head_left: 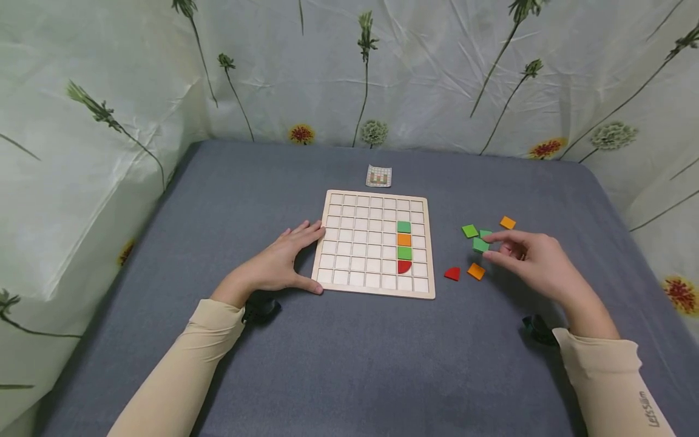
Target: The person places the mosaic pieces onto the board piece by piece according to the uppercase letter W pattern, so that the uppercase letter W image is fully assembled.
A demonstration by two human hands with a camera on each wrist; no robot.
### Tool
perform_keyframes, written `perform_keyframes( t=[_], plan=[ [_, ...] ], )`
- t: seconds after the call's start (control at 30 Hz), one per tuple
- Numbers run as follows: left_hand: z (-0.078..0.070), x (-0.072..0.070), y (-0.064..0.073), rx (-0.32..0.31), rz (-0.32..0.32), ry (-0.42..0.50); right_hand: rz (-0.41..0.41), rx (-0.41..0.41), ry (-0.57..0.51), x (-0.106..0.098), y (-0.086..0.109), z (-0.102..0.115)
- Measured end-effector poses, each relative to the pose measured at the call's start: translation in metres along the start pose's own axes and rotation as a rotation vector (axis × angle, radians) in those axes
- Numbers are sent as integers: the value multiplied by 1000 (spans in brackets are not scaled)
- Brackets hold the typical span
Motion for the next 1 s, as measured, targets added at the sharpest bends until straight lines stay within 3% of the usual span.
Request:
perform_keyframes(
  t=[0.37,1.0],
  plan=[
    [0,2,-1,-6,5,-5,53,-47,-58,22,-11,39],
    [2,0,1,-6,-7,11,207,-103,-109,79,-39,86]
  ],
)
Point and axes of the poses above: each hand's wrist, its own y-axis away from the middle knuckle, its own x-axis out of the palm, z = x × y, the point moved 10 cm from there along -y, towards the middle knuckle
